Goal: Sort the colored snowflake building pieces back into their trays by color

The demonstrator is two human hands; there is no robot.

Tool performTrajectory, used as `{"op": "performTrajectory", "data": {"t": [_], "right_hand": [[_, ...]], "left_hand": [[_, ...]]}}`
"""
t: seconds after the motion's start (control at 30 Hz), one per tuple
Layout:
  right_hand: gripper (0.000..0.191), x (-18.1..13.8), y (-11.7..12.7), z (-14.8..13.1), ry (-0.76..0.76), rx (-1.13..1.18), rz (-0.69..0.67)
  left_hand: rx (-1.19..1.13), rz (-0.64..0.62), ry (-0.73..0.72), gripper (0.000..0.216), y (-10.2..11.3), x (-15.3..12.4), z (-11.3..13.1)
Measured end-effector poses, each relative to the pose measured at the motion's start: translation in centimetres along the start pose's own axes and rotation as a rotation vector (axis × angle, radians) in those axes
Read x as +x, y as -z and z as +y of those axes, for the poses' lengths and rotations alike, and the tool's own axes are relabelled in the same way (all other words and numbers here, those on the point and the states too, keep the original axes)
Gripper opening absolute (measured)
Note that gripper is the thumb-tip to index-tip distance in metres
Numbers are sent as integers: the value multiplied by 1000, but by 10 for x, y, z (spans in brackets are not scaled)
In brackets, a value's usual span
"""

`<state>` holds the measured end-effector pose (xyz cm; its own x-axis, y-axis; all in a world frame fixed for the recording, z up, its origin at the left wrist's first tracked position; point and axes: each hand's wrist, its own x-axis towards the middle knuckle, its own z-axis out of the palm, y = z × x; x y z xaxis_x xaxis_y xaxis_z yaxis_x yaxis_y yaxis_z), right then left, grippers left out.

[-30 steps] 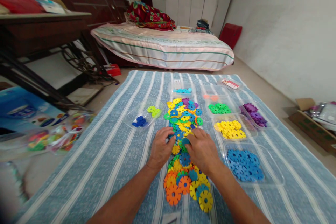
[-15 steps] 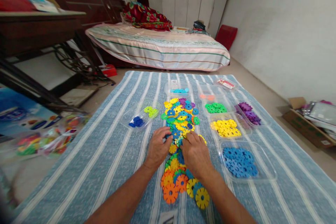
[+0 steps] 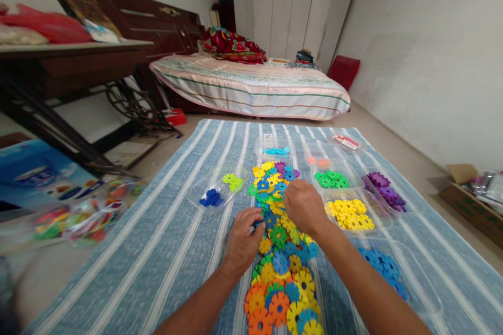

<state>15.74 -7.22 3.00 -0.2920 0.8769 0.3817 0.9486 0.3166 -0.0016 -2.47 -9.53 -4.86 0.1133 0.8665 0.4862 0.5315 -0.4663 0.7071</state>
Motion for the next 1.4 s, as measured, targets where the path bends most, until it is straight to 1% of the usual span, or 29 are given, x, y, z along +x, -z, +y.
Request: {"op": "performTrajectory", "data": {"t": [0.07,0.13,0.2,0.23,0.27,0.33,0.43,0.53,0.63,0.73,0.87,1.07,1.13,1.2,1.3,1.37,1.4], "right_hand": [[26,39,8,14,-60,-122,1],[26,73,16,23,-121,-160,31],[27,92,22,25,-212,-162,64],[28,95,24,23,-235,-146,65],[28,94,25,19,-231,-113,46],[27,79,25,8,-150,-8,-45],[21,41,21,-10,-22,155,-214],[14,1,14,-25,-7,227,-312],[13,-31,8,-35,-38,212,-368],[16,-53,1,-42,-74,199,-345],[16,-67,-5,-47,-105,235,-248],[17,-71,-4,-48,-159,362,-142],[17,-70,-3,-48,-180,420,-137],[17,-68,0,-46,-181,494,-159],[16,-57,9,-30,-166,565,-182],[14,-45,19,-9,-176,497,-108],[12,-39,25,4,-196,418,-32]], "left_hand": [[-8,-3,14,12,0,-1,0],[-12,-4,23,13,0,-2,0],[-16,-4,26,13,0,-2,0],[-18,-5,27,13,0,-2,1],[-19,-8,29,12,0,-2,1],[-21,-22,34,12,0,-1,3],[-28,-44,39,15,0,1,5],[-26,-44,31,17,0,1,5],[-16,-35,16,15,-1,1,3],[0,-29,8,14,-1,1,2],[21,-32,-2,13,-1,2,1],[39,-39,-15,12,0,2,2],[36,-41,-13,12,0,2,2],[35,-42,-6,12,0,2,2],[34,-40,5,12,0,3,2],[24,-40,9,12,0,3,2],[19,-41,10,12,0,3,2]]}}
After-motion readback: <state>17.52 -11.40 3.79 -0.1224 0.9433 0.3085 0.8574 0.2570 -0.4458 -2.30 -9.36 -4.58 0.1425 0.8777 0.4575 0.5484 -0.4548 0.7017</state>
